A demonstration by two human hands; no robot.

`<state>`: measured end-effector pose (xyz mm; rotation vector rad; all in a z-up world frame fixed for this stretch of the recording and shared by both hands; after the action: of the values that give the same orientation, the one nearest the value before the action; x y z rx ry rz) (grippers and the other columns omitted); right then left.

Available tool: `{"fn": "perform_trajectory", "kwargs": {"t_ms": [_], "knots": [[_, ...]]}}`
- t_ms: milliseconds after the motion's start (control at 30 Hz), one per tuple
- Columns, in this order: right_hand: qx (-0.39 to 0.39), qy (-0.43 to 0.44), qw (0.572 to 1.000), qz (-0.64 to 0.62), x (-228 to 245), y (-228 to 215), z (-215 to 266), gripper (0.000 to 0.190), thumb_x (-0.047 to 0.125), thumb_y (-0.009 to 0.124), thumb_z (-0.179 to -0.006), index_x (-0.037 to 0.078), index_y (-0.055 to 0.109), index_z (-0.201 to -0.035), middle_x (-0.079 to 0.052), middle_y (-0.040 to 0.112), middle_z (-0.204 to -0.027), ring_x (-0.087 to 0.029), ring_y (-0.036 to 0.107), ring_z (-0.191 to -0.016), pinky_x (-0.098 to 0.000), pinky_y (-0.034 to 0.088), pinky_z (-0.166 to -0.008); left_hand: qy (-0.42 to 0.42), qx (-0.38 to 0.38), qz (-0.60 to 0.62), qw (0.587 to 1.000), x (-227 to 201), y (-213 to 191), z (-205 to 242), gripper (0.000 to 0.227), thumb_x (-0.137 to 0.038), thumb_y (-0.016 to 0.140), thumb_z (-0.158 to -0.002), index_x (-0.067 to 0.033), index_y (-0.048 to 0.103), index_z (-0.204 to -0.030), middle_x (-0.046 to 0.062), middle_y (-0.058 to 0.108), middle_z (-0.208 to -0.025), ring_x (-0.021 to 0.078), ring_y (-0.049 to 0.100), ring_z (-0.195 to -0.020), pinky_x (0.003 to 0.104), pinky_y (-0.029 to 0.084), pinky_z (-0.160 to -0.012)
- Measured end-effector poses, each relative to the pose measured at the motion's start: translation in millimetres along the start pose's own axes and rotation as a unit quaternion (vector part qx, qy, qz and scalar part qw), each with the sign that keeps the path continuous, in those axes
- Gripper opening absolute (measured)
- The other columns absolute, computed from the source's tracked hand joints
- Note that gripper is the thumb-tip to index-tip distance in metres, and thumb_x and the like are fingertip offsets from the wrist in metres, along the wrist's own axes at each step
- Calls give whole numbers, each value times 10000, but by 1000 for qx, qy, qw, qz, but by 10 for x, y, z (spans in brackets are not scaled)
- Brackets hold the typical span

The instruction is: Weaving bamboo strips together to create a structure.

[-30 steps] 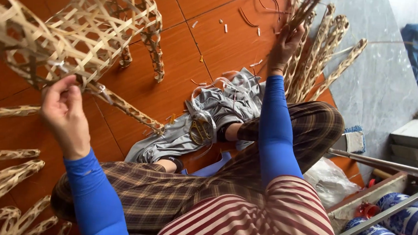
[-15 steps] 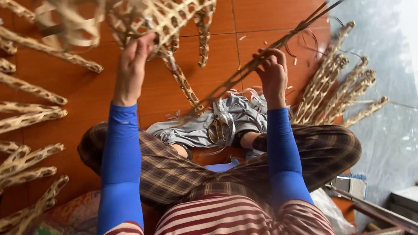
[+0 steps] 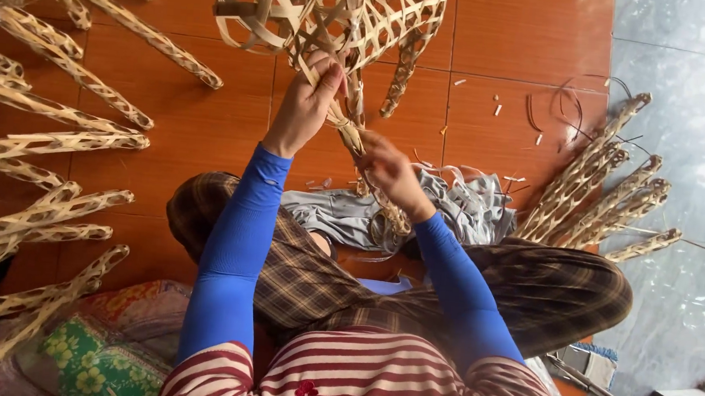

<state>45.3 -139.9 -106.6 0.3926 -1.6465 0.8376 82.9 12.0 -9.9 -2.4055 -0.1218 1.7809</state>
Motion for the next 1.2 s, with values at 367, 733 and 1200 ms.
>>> {"fn": "perform_trajectory", "kwargs": {"t_ms": [367, 733, 1200], "knots": [[-245, -73, 967, -15, 103, -568, -931, 1084, 152, 756, -1022, 211, -160, -1600, -363, 228, -1663, -403, 600, -1374, -461, 599, -1038, 22, 22, -23, 999, -312, 367, -26, 472, -382, 328, -1181, -33, 564, -970, 57, 507, -915, 158, 509, -844, 268, 455, -808], [-279, -46, 916, -283, -442, -2239, -472, 608, 84, 490, -1130, 157, 166, -1639, -191, 608, -1254, -238, 733, -947, -377, 669, -772, 73, 16, 279, 957, -683, -285, 286, 642, -693, 374, -1026, -109, 573, -1205, -27, 422, -631, 61, 356, -500, 244, 369, -460], [-300, -8, 894, -333, -154, -2429, 724, 518, 115, 509, -1117, 84, 265, -1573, -143, 610, -1294, -233, 693, -1092, -402, 633, -909, 169, -35, -251, 952, -612, 487, -5, 286, -217, 472, -1192, -154, 566, -1455, 5, 447, -912, 112, 433, -758, 255, 437, -628]]}}
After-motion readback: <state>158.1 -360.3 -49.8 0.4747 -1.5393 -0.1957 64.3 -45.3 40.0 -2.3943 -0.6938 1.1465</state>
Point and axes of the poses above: each hand's wrist, its own z-axis away from the middle knuckle, its own y-axis out of the palm, x = y × z, the point moved 10 cm from there along -z, towards the middle knuckle
